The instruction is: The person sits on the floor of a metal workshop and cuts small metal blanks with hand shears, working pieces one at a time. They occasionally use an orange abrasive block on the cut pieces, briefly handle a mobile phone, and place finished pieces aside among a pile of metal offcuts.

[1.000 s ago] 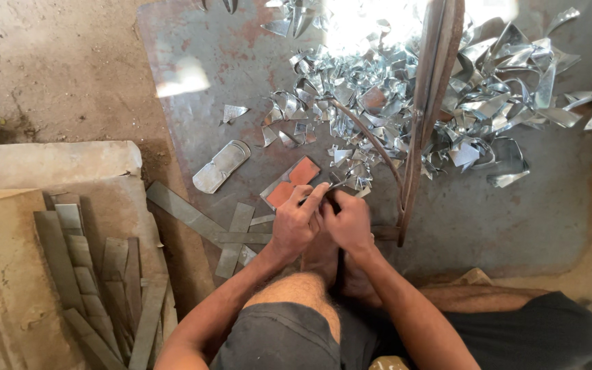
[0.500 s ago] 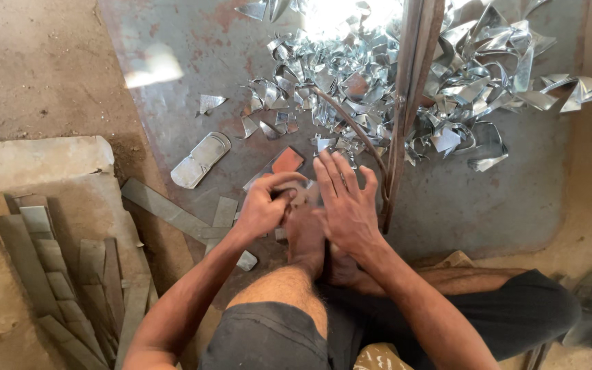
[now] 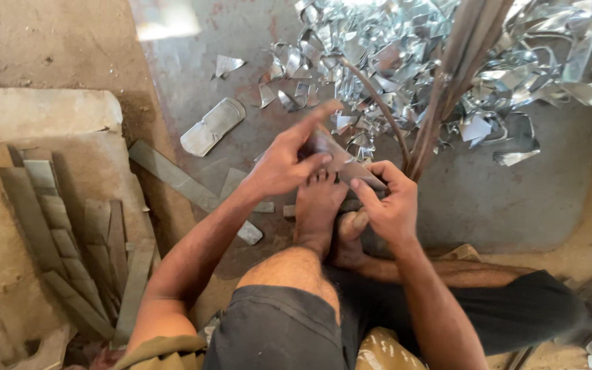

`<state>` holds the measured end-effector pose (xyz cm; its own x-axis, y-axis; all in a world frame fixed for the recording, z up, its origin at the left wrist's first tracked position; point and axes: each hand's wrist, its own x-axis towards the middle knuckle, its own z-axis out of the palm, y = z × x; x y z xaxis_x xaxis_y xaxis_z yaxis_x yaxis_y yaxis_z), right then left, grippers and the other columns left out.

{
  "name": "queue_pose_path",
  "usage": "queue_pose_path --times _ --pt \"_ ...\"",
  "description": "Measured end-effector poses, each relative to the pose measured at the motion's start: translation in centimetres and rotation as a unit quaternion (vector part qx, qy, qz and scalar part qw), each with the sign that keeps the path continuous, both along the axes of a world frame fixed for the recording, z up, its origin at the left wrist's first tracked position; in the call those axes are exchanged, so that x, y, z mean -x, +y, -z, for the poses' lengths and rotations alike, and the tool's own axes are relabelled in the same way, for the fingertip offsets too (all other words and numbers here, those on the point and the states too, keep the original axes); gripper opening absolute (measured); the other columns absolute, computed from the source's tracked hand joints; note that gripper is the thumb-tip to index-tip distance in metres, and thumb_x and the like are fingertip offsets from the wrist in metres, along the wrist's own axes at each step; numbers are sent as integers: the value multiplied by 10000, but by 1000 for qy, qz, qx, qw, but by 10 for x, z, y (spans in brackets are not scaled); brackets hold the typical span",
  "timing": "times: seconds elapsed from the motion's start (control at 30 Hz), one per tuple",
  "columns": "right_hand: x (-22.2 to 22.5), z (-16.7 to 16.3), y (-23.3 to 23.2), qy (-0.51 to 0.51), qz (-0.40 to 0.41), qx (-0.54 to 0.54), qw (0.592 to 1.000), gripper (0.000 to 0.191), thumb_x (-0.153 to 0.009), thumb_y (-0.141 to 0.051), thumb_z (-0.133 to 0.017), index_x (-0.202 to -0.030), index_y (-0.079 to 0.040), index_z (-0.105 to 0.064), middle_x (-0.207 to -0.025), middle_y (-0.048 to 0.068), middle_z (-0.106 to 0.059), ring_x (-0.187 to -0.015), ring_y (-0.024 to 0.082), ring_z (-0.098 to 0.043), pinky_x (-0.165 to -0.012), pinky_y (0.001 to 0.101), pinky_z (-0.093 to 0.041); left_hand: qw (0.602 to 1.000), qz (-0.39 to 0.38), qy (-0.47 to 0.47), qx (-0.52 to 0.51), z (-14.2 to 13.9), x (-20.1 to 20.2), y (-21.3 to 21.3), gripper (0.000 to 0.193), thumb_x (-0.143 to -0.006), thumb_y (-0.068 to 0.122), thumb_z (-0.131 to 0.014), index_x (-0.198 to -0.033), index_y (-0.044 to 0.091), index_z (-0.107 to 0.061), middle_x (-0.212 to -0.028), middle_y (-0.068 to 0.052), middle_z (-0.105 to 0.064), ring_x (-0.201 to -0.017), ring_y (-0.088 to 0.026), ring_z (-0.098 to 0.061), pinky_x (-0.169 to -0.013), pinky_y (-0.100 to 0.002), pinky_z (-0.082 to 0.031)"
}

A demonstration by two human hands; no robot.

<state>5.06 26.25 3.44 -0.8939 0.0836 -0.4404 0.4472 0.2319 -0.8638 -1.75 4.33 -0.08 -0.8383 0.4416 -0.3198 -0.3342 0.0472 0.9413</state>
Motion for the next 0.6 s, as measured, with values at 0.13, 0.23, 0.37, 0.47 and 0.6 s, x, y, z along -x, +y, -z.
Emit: queue_pose_path --times 0.13,0.23,0.37,0.47,0.6 --pt "-1 9 -14 157 43 -165 973 147 -923 -66 -751 -1012 3 -656 -867 66 -671 -817 137 -606 -733 288 -515 978 -172 -91 -79 33 -10 46 655 -911 79 -779 -1480 20 -460 -1279 -81 -630 -1089 -115 -625 -913 -266 -565" --pt "5 10 -21 301 -20 -296 907 156 -891 -40 -745 -999 -12 -636 -906 132 -642 -830 297 -625 -750 387 -495 868 -213 -364 -263 42 -30 69 593 -891 159 -791 -1407 -8 -550 -1134 -88 -662 -986 -164 -686 -821 -301 -588" --pt "7 1 -27 320 -58 -336 884 179 -839 -39 -760 -970 -28 -638 -847 113 -628 -772 312 -613 -720 423 -464 821 -225 -420 -314 32 -41 80 444 -913 124 -778 -1279 -34 -584 -1129 -121 -720 -983 -208 -721 -821 -327 -608" --pt "3 -11 -27 283 -95 -331 895 212 -833 -72 -801 -989 -57 -658 -866 71 -646 -840 274 -629 -795 426 -459 840 -213 -399 -298 20 -34 73 437 -897 100 -779 -1268 -38 -595 -1133 -134 -736 -977 -202 -725 -820 -318 -602" --pt "0 -27 -17 304 -140 -279 900 745 -573 -301 -901 -1190 -67 -553 -1202 163 -640 -1172 360 -547 -994 508 -379 877 -96 -363 -300 10 -29 53 487 -896 129 -784 -1293 -74 -589 -1120 -136 -722 -974 -200 -733 -871 -355 -625"
